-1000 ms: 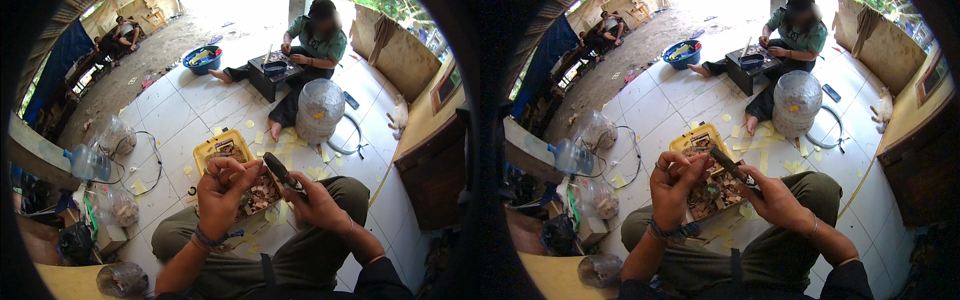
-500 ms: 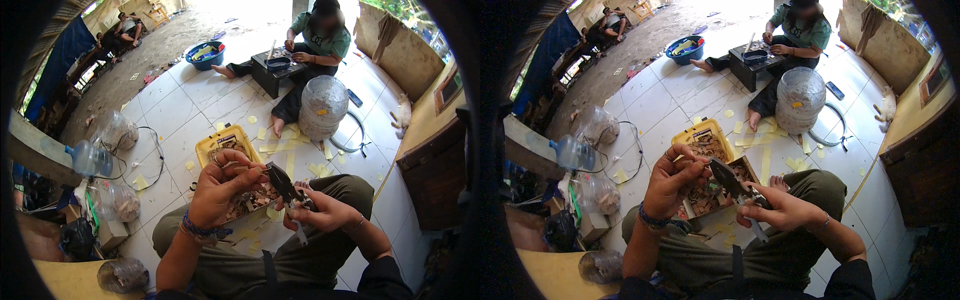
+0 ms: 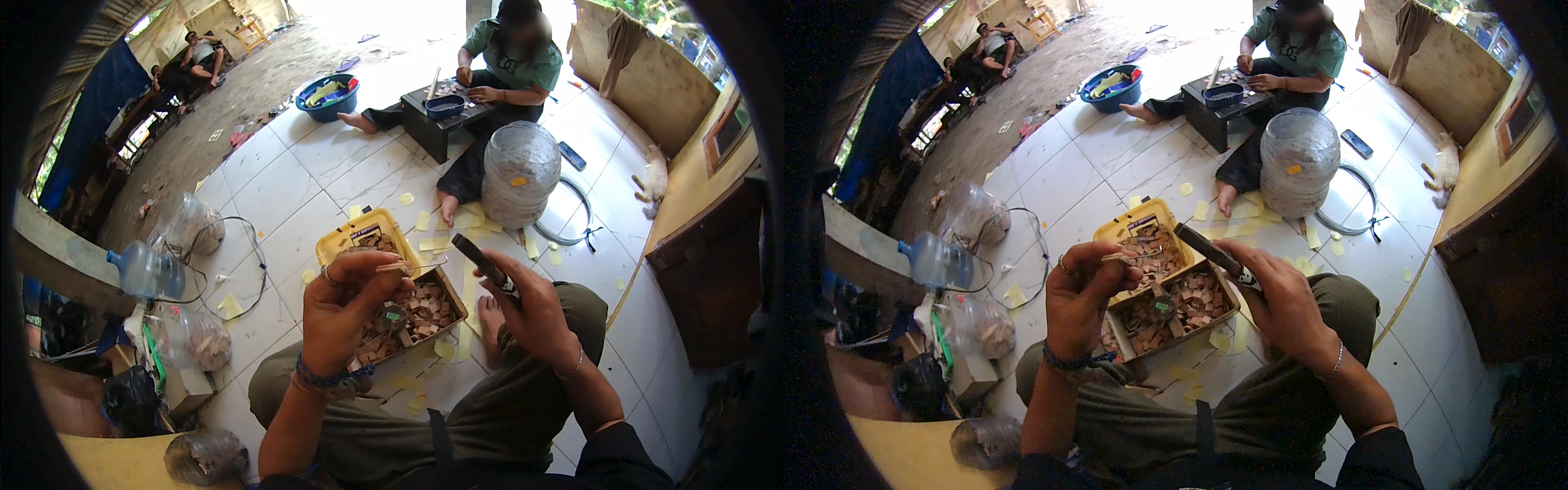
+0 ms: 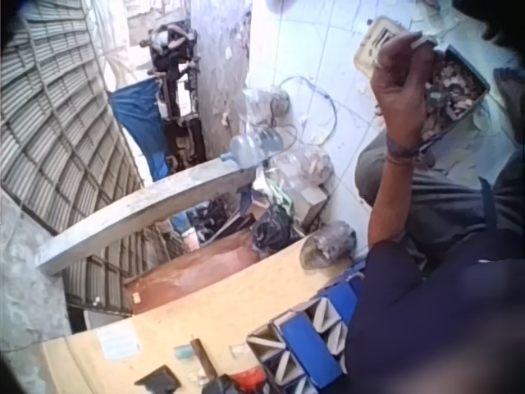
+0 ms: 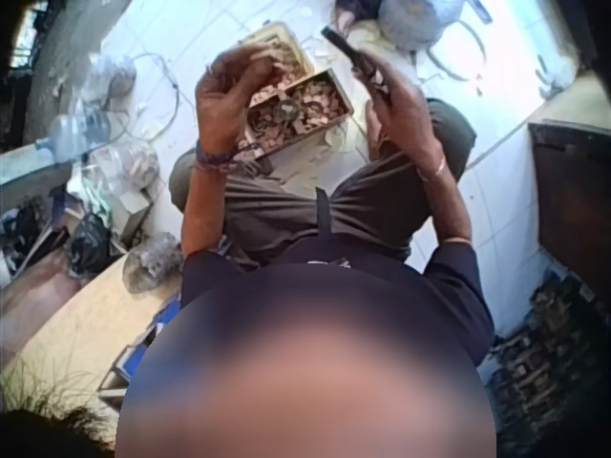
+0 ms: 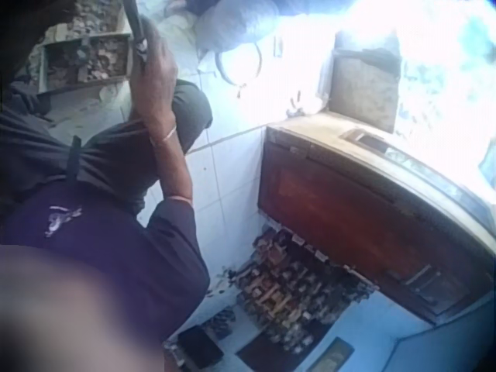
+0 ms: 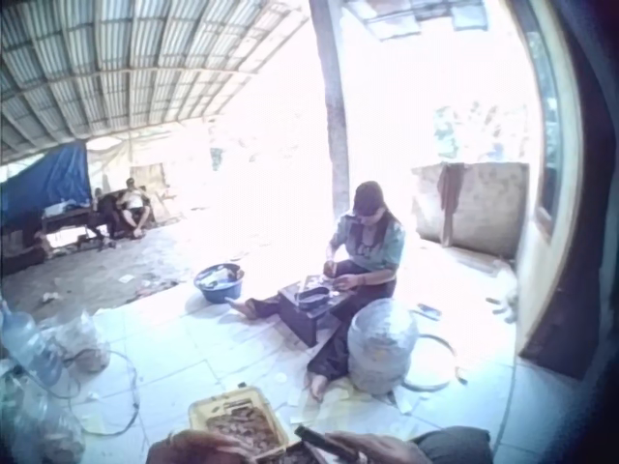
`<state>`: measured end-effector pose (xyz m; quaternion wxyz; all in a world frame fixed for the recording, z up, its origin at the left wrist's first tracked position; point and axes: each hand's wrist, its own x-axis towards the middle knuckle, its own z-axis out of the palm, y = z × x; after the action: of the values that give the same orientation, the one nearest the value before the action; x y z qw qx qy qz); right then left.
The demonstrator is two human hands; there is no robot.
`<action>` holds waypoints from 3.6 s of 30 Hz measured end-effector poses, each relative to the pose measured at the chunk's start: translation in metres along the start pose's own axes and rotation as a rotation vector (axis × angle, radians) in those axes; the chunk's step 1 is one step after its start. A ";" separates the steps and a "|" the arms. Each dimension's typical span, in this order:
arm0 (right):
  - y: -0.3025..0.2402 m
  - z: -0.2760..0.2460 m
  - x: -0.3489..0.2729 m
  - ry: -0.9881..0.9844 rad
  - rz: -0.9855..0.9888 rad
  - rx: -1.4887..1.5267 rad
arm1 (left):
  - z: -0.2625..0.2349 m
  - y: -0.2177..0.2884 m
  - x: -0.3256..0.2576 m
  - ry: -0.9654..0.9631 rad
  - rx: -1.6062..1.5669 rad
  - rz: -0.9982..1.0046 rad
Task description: The person sits on the floor and uses pliers to trim small wooden pieces, placing the trimmed pieces into a yellow container. The person repeatedly picks up pieces, trims them, and deposits them into the container.
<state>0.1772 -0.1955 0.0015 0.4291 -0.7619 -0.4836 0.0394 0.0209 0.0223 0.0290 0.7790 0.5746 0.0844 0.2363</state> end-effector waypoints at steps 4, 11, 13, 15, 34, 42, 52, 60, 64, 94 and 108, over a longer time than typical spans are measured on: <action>0.008 -0.001 -0.002 0.100 -0.149 -0.229 | 0.007 -0.001 -0.003 -0.036 -0.108 -0.093; 0.009 0.002 -0.003 0.152 -0.186 -0.332 | 0.016 -0.003 -0.007 -0.079 -0.367 -0.374; 0.010 0.002 -0.003 0.152 -0.187 -0.345 | 0.017 -0.004 -0.008 -0.090 -0.421 -0.394; 0.011 0.002 -0.004 0.145 -0.182 -0.338 | 0.017 -0.004 -0.009 -0.092 -0.432 -0.410; 0.010 0.005 -0.004 0.100 -0.181 -0.338 | 0.014 -0.006 -0.010 -0.125 -0.397 -0.396; 0.012 0.004 -0.006 0.078 -0.181 -0.318 | 0.014 -0.007 -0.009 -0.132 -0.406 -0.393; 0.011 0.003 -0.007 0.055 -0.164 -0.315 | 0.013 -0.002 -0.008 -0.115 -0.402 -0.368; 0.001 -0.013 -0.006 -0.361 -0.051 0.103 | 0.000 0.014 -0.005 -0.200 -0.316 -0.499; 0.001 -0.026 -0.004 -0.718 0.107 0.195 | -0.010 0.027 -0.008 -0.271 -0.180 -0.664; -0.005 -0.029 -0.008 0.177 0.407 0.653 | -0.045 -0.043 0.055 -0.371 1.142 -0.290; 0.005 -0.050 0.000 0.476 0.894 1.026 | -0.261 -0.314 0.130 -0.615 1.642 -0.744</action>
<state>0.2040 -0.2271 0.0291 0.7695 -0.5774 0.0605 0.2661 0.1146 0.2349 -0.3316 0.1456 0.9155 0.1930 -0.3214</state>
